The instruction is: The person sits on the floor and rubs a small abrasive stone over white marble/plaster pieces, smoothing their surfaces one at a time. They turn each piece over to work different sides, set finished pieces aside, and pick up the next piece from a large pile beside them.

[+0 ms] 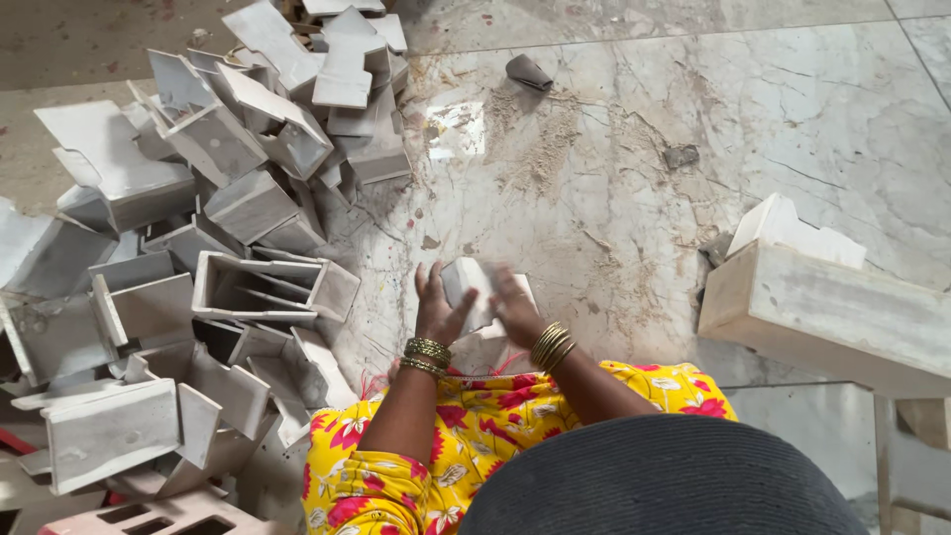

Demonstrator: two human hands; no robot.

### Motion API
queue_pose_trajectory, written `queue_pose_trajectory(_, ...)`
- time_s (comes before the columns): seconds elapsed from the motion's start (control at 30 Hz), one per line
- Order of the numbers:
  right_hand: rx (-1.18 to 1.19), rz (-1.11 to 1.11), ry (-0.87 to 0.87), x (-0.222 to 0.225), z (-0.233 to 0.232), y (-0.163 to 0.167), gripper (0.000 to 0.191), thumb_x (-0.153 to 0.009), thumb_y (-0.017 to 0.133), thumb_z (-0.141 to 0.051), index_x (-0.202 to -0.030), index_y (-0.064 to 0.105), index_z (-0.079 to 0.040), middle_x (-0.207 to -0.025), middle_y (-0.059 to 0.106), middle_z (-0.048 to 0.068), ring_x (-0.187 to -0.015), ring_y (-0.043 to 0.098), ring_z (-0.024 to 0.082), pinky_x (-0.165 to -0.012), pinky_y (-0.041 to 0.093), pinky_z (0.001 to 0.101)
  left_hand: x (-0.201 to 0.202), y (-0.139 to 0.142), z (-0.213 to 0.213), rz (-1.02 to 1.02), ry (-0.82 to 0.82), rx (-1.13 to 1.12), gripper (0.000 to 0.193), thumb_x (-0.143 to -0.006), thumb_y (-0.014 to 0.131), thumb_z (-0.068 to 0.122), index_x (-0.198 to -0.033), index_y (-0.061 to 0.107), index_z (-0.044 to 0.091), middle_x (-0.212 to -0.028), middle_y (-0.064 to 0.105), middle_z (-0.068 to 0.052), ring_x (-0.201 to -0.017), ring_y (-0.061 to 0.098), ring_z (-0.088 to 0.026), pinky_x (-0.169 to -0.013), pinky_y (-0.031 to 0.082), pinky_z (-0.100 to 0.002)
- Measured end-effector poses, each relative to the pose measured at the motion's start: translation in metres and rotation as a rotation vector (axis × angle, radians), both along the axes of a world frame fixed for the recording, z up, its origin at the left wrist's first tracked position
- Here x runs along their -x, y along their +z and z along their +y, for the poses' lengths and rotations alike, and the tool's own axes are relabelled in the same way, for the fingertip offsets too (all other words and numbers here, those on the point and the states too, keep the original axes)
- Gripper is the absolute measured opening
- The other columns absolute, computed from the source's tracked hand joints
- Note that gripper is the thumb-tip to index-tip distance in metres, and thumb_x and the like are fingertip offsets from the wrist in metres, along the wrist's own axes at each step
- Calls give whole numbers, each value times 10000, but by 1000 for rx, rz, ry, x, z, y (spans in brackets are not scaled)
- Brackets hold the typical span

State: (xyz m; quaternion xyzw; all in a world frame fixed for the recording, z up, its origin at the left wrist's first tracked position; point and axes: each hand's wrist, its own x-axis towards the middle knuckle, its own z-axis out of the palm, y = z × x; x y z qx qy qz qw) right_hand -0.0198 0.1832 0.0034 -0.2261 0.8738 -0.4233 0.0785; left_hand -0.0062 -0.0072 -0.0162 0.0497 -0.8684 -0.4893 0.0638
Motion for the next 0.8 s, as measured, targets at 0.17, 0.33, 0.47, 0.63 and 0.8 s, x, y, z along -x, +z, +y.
queue_pose_trajectory(0.17, -83, -297, -154, 34, 24, -15, 679, -1029, 363, -322, -1620, 184, -41, -1691, 124, 216, -1569, 102, 334, -1265, 119, 450, -12, 25, -10, -98, -328, 353, 1705, -350, 910, 729, -1559, -103, 84, -1606, -106, -327, -1476, 112, -507, -1177, 264, -498)
queue_pose_trajectory(0.33, 88, -74, 34, 7, 3, 9, 717, -1005, 381, -325, -1627, 162, -42, -1704, 70, 215, -1577, 40, 345, -1260, 86, 457, -19, 31, -5, -53, -309, 556, 1621, -466, 914, 732, -1590, -51, 75, -1542, 91, -317, -1467, 158, -537, -1214, 233, -576)
queue_pose_trajectory(0.47, -44, 223, 244, -17, -7, 37, 736, -960, 456, -330, -1612, 212, -90, -1721, 95, 178, -1610, 44, 323, -1297, 103, 416, -20, 27, 7, 407, -352, 667, 1413, -600, 915, 607, -1641, 89, 124, -1566, 252, -211, -1466, 306, -438, -1211, 320, -578)
queue_pose_trajectory(0.63, -82, -36, 74, 17, 12, 12, 666, -1046, 332, -340, -1616, 131, -59, -1709, 24, 207, -1581, 6, 344, -1265, 72, 443, -23, 32, 16, 174, -281, 426, 1411, -495, 901, 413, -1602, 76, 122, -1472, 267, -307, -1379, 313, -502, -1140, 361, -545)
queue_pose_trajectory(0.8, -215, -203, -84, 45, 27, -7, 591, -1116, 247, -325, -1637, 141, -70, -1687, 28, 216, -1583, -29, 348, -1281, 19, 463, -26, 36, 15, 192, -267, 427, 1407, -526, 906, 425, -1610, 59, 129, -1482, 266, -290, -1374, 308, -499, -1125, 371, -539)
